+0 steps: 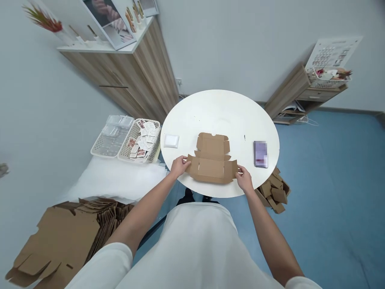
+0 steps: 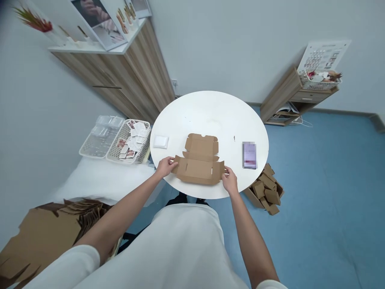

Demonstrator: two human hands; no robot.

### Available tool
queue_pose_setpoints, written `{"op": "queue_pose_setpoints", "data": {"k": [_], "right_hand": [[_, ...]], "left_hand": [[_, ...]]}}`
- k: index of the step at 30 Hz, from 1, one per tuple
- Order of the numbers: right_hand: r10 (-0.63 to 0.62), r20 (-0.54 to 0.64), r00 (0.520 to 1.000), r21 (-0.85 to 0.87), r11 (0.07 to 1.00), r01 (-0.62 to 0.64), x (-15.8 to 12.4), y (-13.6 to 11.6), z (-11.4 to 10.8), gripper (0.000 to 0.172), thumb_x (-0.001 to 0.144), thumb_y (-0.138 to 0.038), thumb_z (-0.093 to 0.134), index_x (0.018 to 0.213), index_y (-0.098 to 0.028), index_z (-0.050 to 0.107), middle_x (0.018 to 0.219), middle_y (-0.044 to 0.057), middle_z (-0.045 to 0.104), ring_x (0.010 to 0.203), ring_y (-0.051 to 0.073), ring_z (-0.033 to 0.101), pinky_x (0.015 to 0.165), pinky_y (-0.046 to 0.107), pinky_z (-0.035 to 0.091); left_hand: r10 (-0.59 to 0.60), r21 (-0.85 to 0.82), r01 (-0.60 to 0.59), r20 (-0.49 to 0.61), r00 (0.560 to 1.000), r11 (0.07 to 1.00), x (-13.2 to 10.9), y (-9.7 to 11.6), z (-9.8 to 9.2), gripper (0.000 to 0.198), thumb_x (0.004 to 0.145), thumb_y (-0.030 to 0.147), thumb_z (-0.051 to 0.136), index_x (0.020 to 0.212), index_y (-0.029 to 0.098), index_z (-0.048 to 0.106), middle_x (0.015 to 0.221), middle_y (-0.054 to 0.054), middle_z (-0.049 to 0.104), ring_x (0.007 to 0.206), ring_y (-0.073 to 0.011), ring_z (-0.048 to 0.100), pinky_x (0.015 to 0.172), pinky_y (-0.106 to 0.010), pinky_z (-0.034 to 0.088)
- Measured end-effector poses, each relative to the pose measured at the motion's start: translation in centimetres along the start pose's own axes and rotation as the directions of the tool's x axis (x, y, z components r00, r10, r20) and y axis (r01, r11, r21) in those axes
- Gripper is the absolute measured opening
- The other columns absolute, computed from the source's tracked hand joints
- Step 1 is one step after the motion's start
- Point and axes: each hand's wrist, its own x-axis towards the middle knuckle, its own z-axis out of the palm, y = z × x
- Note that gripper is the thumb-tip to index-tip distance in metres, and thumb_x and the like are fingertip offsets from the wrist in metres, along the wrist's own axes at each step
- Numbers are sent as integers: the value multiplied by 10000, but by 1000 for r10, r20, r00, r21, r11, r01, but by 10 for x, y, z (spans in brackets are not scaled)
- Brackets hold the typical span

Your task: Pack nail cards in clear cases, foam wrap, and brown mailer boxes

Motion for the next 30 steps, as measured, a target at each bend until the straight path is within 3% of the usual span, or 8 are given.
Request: {"op": "queue_pose_setpoints", "data": {"k": [13, 16, 18, 20, 23, 26, 30], "right_hand": [[94, -140, 986, -135, 984, -113, -8, 7, 24, 488, 696, -231, 434, 1181, -172, 453, 975, 73, 599, 747, 157, 588, 750, 337, 457], [96, -185, 978, -172, 977, -128, -10, 12, 29, 524, 708, -275, 451, 1218, -161, 414, 1029, 92, 576, 860, 187, 570, 793, 352, 443], [85, -246, 966, -200, 970, -136, -13, 15, 31, 573, 704, -321, 482, 1243, -151, 385, 1105, 118, 537, 986, 221, 525, 855, 375, 413], [76, -304, 950, -221, 964, -148, -14, 16, 31, 623, 695, -365, 513, 1259, -145, 366, 1182, 143, 482, 1093, 254, 454, 919, 400, 363], [52, -341, 939, -238, 961, -140, -6, 10, 26, 646, 694, -412, 527, 1262, -152, 364, 1243, 154, 430, 1175, 283, 366, 967, 433, 299], [-2, -297, 955, -257, 963, -78, 16, -6, 16, 641, 705, -430, 515, 1264, -155, 363, 1241, 144, 442, 1169, 268, 376, 966, 417, 295], [7, -149, 989, -262, 964, -46, 58, -28, 7, 631, 714, -440, 501, 1267, -165, 370, 1209, 117, 494, 1137, 241, 429, 932, 370, 334]], "left_hand": [[53, -93, -34, 213, 976, 995, 39, -15, 16, 325, 747, 327, 536, 1023, 157, 525, 846, -61, 657, 806, -174, 611, 734, -294, 458], [71, -70, -62, 133, 989, 996, 35, -19, 18, 530, 755, 355, 526, 1212, 134, 374, 1058, -117, 592, 951, -200, 568, 819, -333, 431], [130, 22, -131, 40, 991, 991, 26, -19, 17, 656, 744, 397, 532, 1284, 129, 273, 1220, -158, 477, 1110, -245, 463, 893, -384, 378], [264, 144, -266, 39, 964, 953, 13, -14, 15, 693, 724, 436, 547, 1293, 146, 275, 1301, -162, 389, 1209, -283, 341, 948, -424, 308], [482, 259, -529, 227, 846, 808, -4, -3, 14, 662, 663, 480, 604, 1226, 201, 393, 1325, -131, 366, 1235, -302, 284, 990, -451, 220], [544, 319, -657, 379, 749, 683, -14, 7, 21, 605, 607, 476, 658, 1131, 231, 481, 1291, -113, 408, 1227, -314, 281, 1003, -490, 141], [507, 393, -662, 433, 745, 638, -17, 14, 37, 529, 622, 373, 662, 1105, 242, 489, 1211, -108, 474, 1211, -301, 306, 1006, -506, 94]]}}
